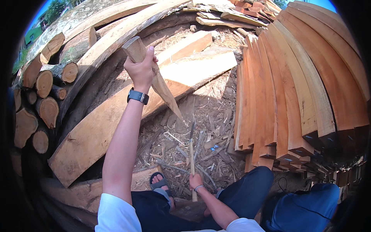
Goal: The person shapes a long piece of wood by scraping it with a drawknife while holding it upright between their legs.
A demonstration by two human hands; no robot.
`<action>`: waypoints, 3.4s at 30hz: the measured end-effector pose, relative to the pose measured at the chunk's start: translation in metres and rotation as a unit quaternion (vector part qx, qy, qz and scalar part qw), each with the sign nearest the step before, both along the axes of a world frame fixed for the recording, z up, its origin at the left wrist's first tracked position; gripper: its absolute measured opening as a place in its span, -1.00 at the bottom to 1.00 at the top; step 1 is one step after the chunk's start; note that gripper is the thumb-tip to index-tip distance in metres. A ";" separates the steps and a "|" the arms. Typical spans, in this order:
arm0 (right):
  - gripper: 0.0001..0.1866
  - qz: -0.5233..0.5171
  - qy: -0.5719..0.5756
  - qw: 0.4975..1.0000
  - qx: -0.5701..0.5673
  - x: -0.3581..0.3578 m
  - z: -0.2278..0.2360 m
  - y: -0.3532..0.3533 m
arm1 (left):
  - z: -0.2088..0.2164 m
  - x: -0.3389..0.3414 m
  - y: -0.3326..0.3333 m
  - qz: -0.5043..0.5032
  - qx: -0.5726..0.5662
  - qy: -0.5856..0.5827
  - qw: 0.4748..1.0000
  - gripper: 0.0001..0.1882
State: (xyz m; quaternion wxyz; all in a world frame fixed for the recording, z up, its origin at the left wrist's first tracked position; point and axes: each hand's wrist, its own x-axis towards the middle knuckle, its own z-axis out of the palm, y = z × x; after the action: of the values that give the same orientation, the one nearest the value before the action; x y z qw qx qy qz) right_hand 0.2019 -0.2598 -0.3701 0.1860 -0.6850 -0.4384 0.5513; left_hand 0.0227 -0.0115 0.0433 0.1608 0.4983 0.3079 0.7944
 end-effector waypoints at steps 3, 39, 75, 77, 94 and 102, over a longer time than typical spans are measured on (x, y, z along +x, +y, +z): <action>-0.61 -0.068 -0.026 0.988 0.137 0.004 0.007 0.016 | 0.003 0.007 0.003 -0.016 0.009 0.001 1.000 -0.80; -0.58 -0.031 -0.116 0.980 0.162 0.007 -0.024 0.000 | -0.010 0.017 -0.003 0.011 0.013 0.047 0.999 -0.84; -0.65 -0.149 -0.035 0.910 0.386 0.012 0.042 0.050 | -0.015 0.013 -0.007 0.011 -0.010 0.067 0.998 -0.88; -0.65 -0.169 -0.060 0.876 0.448 0.015 0.046 0.047 | -0.015 0.017 -0.006 0.006 -0.011 0.061 0.998 -0.87; -0.53 -0.106 -0.039 0.951 0.287 0.009 0.042 0.029 | -0.014 0.011 -0.007 0.046 0.008 0.045 0.998 -0.87; -0.54 -0.039 0.053 0.998 0.018 -0.001 0.030 0.014 | -0.016 -0.012 -0.010 0.056 -0.018 0.061 0.996 -0.87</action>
State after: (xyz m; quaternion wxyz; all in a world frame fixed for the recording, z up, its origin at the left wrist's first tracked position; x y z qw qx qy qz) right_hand 0.2004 -0.2457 -0.3396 0.2430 -0.6678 -0.4107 0.5712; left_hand 0.0106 -0.0211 0.0275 0.1055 0.5245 0.3588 0.7649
